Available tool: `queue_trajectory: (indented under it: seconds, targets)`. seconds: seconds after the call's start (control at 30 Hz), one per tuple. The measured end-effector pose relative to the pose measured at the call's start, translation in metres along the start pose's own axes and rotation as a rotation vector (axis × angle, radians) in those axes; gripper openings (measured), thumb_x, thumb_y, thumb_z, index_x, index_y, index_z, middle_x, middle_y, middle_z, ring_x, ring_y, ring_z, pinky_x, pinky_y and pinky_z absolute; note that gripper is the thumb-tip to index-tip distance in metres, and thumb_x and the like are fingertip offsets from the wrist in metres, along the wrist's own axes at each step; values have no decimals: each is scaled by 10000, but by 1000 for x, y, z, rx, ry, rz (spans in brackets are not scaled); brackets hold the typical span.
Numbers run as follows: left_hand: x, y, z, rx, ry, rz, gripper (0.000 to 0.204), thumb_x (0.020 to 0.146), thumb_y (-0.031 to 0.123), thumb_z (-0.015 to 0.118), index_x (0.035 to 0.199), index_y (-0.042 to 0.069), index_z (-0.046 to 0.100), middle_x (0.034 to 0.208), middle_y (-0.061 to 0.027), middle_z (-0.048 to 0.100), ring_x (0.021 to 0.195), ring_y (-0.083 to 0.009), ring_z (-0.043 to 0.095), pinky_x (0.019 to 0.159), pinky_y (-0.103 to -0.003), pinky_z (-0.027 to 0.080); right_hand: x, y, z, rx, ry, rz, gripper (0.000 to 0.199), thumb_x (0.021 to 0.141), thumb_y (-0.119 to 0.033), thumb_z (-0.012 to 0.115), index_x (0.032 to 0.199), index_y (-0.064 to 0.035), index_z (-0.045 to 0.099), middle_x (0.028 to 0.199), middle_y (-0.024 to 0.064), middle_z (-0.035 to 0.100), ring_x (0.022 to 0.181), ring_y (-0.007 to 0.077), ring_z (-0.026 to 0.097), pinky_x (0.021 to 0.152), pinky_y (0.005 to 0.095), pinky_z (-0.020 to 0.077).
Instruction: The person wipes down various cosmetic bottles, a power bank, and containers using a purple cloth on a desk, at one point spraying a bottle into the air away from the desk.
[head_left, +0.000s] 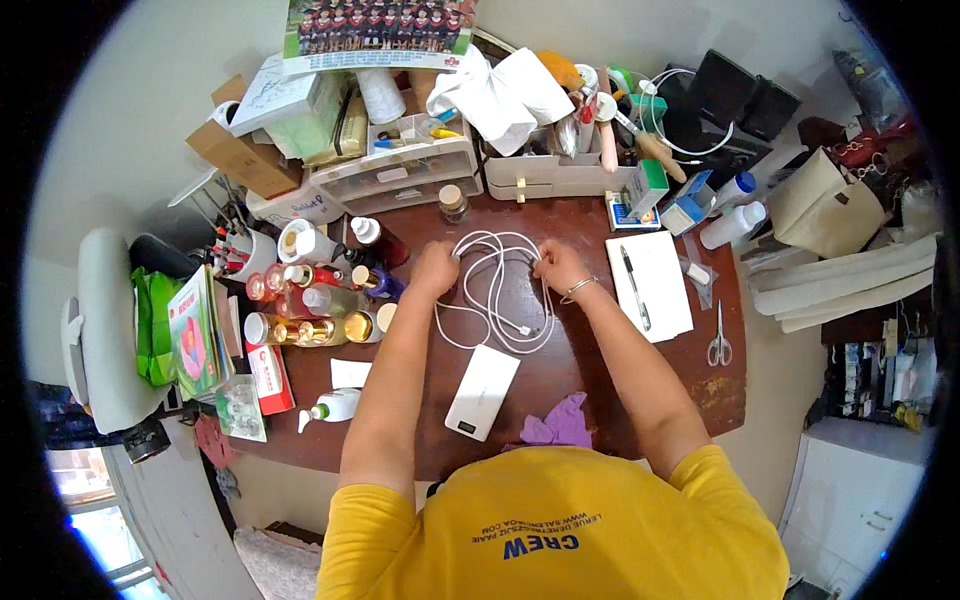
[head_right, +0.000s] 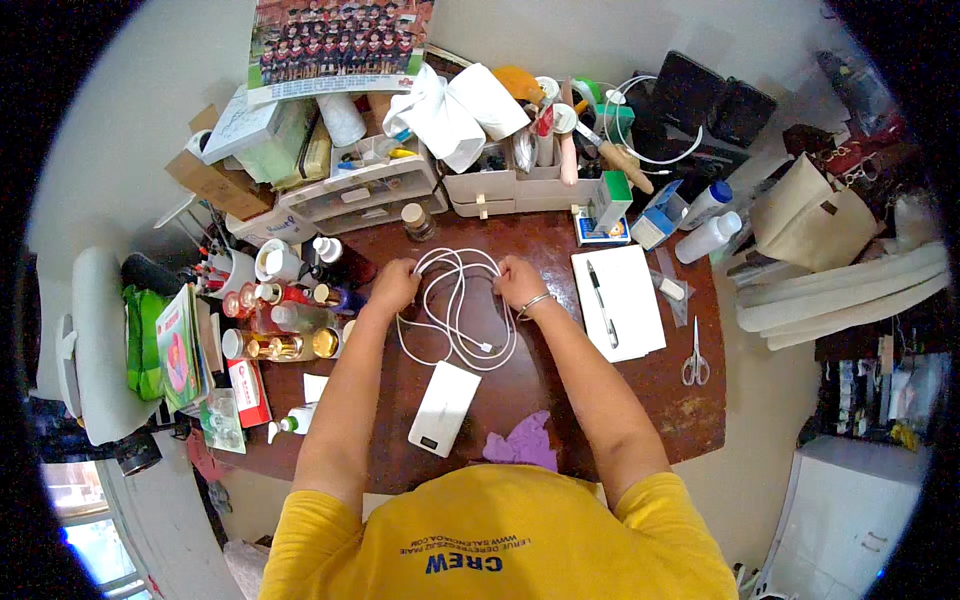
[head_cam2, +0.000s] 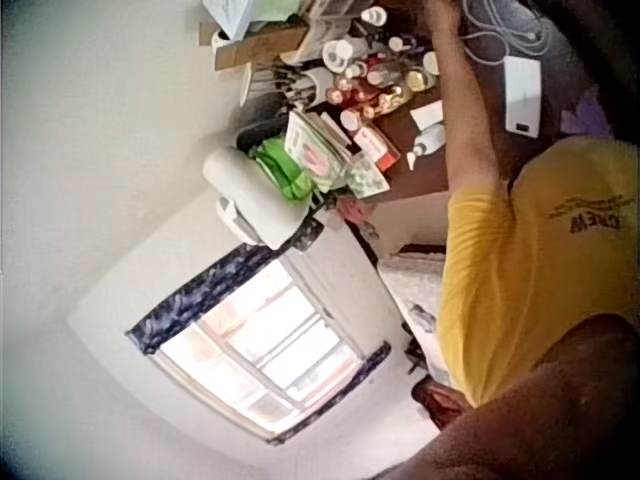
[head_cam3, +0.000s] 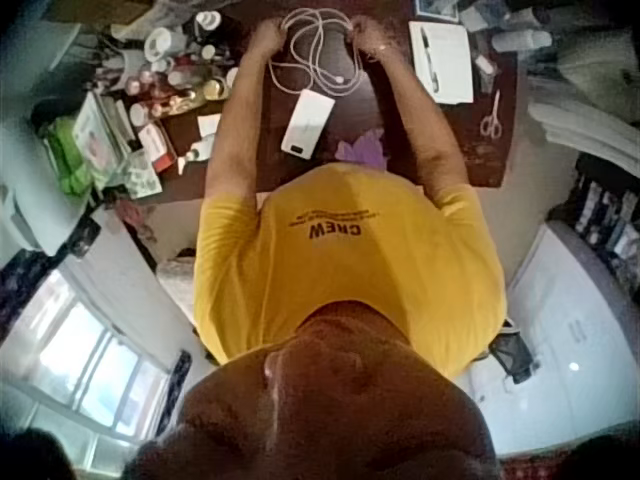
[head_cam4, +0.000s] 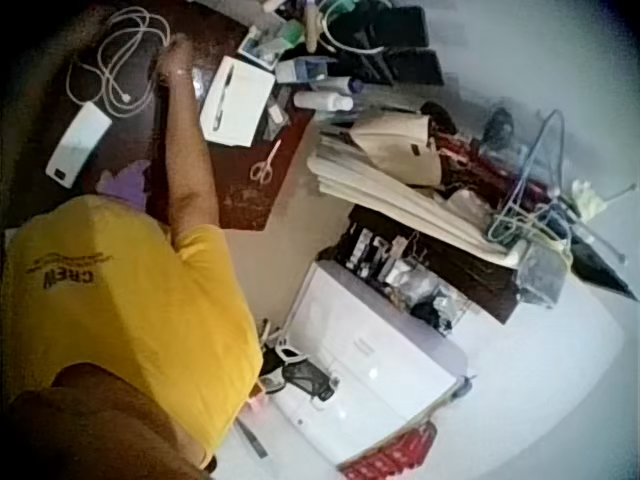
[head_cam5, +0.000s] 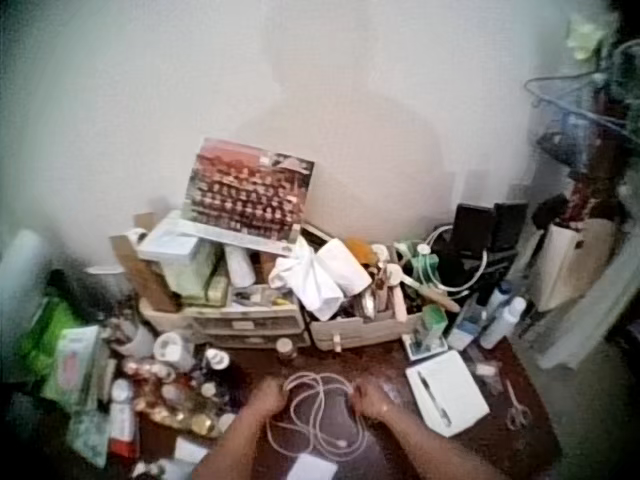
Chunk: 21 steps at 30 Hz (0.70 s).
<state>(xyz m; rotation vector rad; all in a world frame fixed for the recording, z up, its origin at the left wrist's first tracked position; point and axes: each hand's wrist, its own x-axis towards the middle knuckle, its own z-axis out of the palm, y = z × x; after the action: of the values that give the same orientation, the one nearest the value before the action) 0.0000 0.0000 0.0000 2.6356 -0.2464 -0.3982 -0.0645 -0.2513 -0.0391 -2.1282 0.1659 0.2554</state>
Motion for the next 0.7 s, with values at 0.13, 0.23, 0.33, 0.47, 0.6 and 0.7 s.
queue_trajectory:
  seconds: [0.13, 0.23, 0.33, 0.47, 0.6, 0.7]
  targets:
    - [-5, 8, -11, -188, -54, 141, 179, 814, 160, 585, 900, 12, 638, 992, -231, 618, 960, -404, 577, 832, -447, 452, -10, -15, -8, 513, -238, 132, 179, 859, -181, 622, 979, -53, 592, 777, 54, 656, 545, 107, 565, 482, 238, 459]
    - [-10, 13, -13, -306, -99, 170, 169, 819, 150, 587, 860, -8, 631, 878, -195, 637, 853, -352, 605, 758, -419, 460, -14, -25, -8, 682, -418, 199, 282, 873, -324, 639, 968, -61, 605, 772, 35, 633, 566, 90, 560, 491, 214, 458]
    - [-12, 18, -21, -375, -152, 172, 181, 833, 158, 602, 823, -19, 634, 761, -124, 624, 701, -213, 590, 643, -351, 456, -23, -44, -4, 712, -493, 206, 366, 868, -418, 637, 995, -76, 612, 727, 11, 594, 591, 84, 557, 492, 204, 444]
    - [-17, 36, -42, -557, -254, 63, 145, 874, 163, 605, 835, 28, 639, 742, 6, 601, 640, -85, 510, 572, -248, 407, -35, -82, -9, 585, -453, 144, 358, 819, -381, 706, 948, -58, 622, 650, -7, 568, 525, 74, 527, 465, 210, 421]
    - [-21, 51, -59, -796, -367, 10, 133, 877, 131, 586, 962, 43, 638, 769, 12, 614, 635, -64, 522, 560, -203, 397, -31, -86, -10, 488, -399, 68, 219, 824, -257, 708, 819, -57, 620, 572, -6, 541, 442, 71, 485, 414, 214, 391]
    - [-26, 54, -59, -903, -299, -17, 148, 884, 126, 579, 964, 22, 647, 765, 11, 603, 660, -62, 522, 584, -210, 416, -27, -80, -21, 601, -366, 92, 194, 845, -235, 683, 830, -54, 615, 582, -2, 550, 445, 74, 492, 408, 208, 383]
